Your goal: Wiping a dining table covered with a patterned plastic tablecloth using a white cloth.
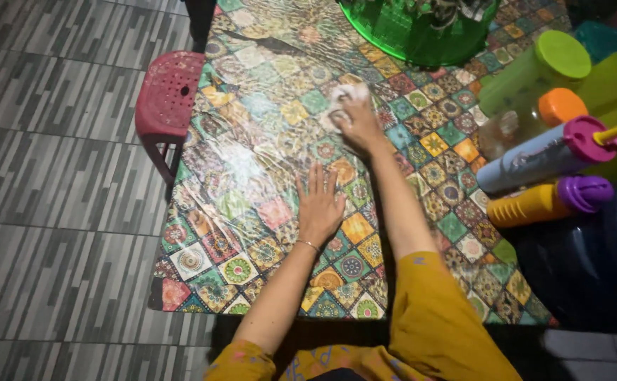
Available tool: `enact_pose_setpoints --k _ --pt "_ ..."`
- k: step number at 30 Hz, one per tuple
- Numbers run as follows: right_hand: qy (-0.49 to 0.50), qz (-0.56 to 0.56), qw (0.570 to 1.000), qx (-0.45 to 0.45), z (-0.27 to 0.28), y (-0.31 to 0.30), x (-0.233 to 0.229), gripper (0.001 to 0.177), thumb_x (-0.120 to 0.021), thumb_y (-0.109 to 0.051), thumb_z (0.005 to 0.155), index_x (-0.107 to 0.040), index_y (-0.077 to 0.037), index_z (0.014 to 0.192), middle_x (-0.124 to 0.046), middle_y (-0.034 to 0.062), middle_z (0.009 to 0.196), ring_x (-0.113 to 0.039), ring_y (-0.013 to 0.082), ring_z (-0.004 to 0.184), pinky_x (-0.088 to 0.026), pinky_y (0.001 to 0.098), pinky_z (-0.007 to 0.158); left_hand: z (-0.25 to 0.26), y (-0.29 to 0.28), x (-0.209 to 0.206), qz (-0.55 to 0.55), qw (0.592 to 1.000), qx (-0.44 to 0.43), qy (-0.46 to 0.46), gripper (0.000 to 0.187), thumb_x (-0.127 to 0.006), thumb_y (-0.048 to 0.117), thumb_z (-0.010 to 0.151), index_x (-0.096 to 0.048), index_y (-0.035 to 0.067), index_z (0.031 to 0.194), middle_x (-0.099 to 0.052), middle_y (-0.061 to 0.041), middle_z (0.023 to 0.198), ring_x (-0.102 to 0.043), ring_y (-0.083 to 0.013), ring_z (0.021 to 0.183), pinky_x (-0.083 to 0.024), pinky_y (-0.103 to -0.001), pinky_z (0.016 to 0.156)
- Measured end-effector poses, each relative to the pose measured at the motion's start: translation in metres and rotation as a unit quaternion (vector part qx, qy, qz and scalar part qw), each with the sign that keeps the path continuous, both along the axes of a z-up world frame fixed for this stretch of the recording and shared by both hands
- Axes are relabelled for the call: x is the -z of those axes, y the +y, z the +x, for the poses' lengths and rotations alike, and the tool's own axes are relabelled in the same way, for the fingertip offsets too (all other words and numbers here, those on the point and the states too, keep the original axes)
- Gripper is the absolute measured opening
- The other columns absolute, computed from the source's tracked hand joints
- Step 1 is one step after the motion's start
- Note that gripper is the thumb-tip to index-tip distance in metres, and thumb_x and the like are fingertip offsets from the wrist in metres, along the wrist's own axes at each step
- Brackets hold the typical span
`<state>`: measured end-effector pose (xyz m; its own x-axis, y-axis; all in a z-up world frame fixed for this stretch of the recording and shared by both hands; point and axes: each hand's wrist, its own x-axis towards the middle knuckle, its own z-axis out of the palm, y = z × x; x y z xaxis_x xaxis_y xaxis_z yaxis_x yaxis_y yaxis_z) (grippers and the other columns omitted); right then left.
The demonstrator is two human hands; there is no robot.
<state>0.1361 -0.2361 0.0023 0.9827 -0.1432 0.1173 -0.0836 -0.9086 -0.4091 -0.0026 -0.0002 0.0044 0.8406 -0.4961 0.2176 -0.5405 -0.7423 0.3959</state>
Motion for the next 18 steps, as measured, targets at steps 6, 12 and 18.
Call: enact_pose_setpoints --k 6,12,18 --pt "0.027 0.126 0.984 -0.123 -0.054 0.000 -0.042 0.064 -0.064 -0.046 0.089 -0.055 -0.015 0.144 -0.048 0.0216 0.151 -0.049 0.0392 0.138 -0.035 0.0484 0.119 0.002 -0.003 0.006 -0.006 1.000 0.011 0.015 0.067 -0.041 0.047 0.099 -0.040 0.011 0.155 -0.020 -0.023 0.166 -0.011 -0.0345 0.157 -0.002 -0.063 0.123" --pt "0.011 0.037 0.999 0.014 -0.007 -0.016 0.000 0.078 -0.067 -0.052 0.089 -0.043 -0.017 0.155 -0.040 0.0256 0.151 -0.045 0.0460 0.134 -0.034 0.0511 0.113 0.001 -0.002 0.003 0.023 0.999 0.006 0.023 0.068 -0.036 0.050 0.101 -0.036 0.011 0.158 -0.015 -0.022 0.168 -0.009 -0.0339 0.157 -0.001 -0.062 0.123" --pt "-0.081 0.034 0.969 -0.233 -0.031 -0.017 -0.006 0.056 -0.066 -0.039 0.098 -0.057 -0.015 0.148 -0.054 0.0103 0.159 -0.045 0.0429 0.149 -0.015 0.0583 0.127 0.003 -0.002 0.004 0.020 1.000 0.012 0.008 0.067 -0.036 0.050 0.102 -0.037 0.012 0.157 -0.017 -0.022 0.168 -0.009 -0.0336 0.158 -0.002 -0.062 0.124"
